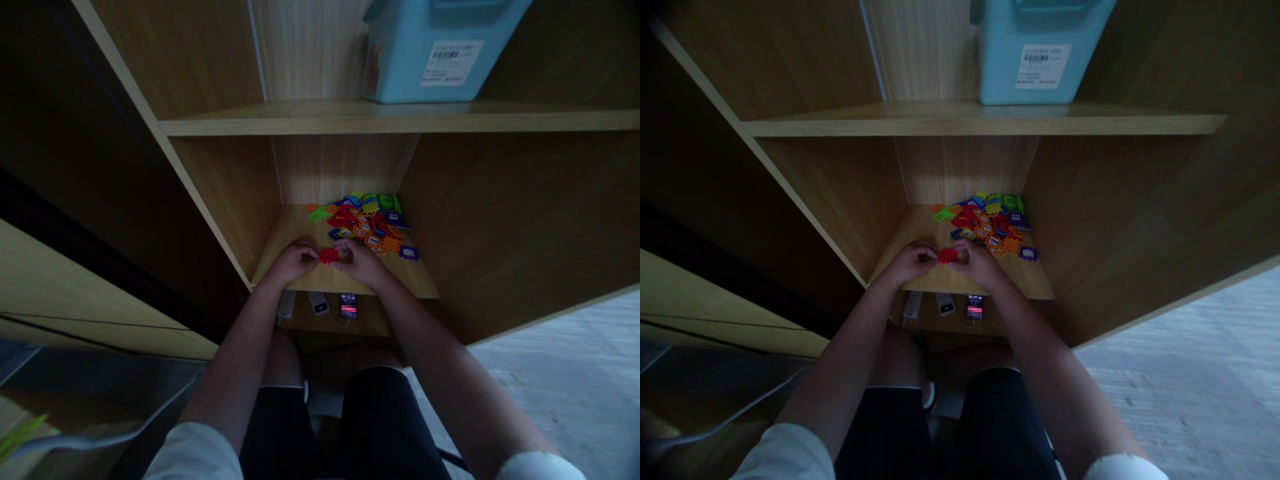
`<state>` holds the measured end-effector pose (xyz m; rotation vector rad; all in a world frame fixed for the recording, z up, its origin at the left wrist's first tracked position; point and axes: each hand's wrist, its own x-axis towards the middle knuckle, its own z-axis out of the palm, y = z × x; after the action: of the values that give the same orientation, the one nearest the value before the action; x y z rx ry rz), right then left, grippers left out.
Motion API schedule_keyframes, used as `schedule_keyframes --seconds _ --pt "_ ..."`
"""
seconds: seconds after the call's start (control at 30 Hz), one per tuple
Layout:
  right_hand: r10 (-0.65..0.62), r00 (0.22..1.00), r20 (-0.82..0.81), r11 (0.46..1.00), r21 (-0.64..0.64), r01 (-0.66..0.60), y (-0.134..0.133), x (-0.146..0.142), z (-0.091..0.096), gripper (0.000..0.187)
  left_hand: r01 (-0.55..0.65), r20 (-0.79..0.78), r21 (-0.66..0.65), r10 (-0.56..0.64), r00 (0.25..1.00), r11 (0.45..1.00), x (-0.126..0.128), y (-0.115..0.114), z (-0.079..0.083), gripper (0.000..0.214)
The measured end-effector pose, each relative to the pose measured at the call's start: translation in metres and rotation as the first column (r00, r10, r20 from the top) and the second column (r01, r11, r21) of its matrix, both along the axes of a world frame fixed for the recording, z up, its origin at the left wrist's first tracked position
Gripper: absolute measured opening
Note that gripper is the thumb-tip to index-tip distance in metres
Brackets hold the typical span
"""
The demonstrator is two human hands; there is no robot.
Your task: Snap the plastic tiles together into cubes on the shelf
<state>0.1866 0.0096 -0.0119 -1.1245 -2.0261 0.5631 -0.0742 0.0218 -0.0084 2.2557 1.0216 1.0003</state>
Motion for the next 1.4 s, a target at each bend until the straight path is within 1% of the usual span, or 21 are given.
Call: schedule_keyframes --seconds 0.23,0.37,0.5,0.67,1.1,1.2,1.27,1.3,1.33,1.37,1.4 --pt "-0.026 0.999 0.018 1.000 -0.003 0.026 -0.003 -0.001 0.004 0.049 -0.002 0.028 -0.011 0.002 1.000 1.000 0.001 -0.003 0.003 0.006" --pt "-0.010 1.000 0.003 1.000 0.005 0.010 -0.004 -0.001 0.004 0.050 -0.009 0.029 -0.022 0.009 1.000 1.000 0.001 -0.003 0.003 0.008" --pt "0.007 1.000 -0.011 1.000 -0.001 -0.007 -0.004 -0.001 0.003 0.046 -0.009 0.022 -0.014 0.009 1.000 1.000 0.000 -0.003 0.003 0.008" --pt "0.000 1.000 -0.006 1.000 0.017 0.000 -0.003 -0.001 0.002 0.042 0.001 0.033 -0.005 -0.001 0.999 1.000 0.001 -0.004 0.004 0.007" --pt "-0.002 1.000 0.010 1.000 0.014 0.002 -0.005 -0.002 0.003 0.043 -0.004 0.034 -0.042 0.005 0.999 0.999 0.002 -0.008 0.009 0.008" --pt "-0.016 0.999 0.040 0.999 0.040 0.015 -0.005 -0.003 0.004 0.042 -0.009 0.034 -0.041 0.010 0.999 0.999 0.002 -0.008 0.009 0.007" --pt "-0.058 0.997 0.058 0.994 0.098 0.052 -0.005 -0.001 0.006 0.035 -0.017 0.032 -0.037 0.018 0.999 0.999 0.002 -0.008 0.010 0.007" --pt "-0.102 0.993 0.054 0.986 0.139 0.093 -0.005 0.000 0.007 0.030 -0.026 0.029 -0.037 0.028 0.999 0.999 0.002 -0.008 0.010 0.007" --pt "-0.172 0.984 0.040 0.970 0.184 0.162 -0.005 0.002 0.008 0.025 -0.042 0.025 -0.041 0.043 0.999 0.998 0.002 -0.009 0.010 0.007" --pt "-0.269 0.963 0.017 0.940 0.224 0.258 -0.005 0.005 0.008 0.024 -0.063 0.017 -0.045 0.064 0.998 0.997 0.002 -0.009 0.010 0.007" --pt "-0.380 0.925 -0.005 0.894 0.255 0.369 -0.005 0.007 0.009 0.025 -0.088 0.008 -0.050 0.089 0.996 0.995 0.003 -0.009 0.010 0.007"
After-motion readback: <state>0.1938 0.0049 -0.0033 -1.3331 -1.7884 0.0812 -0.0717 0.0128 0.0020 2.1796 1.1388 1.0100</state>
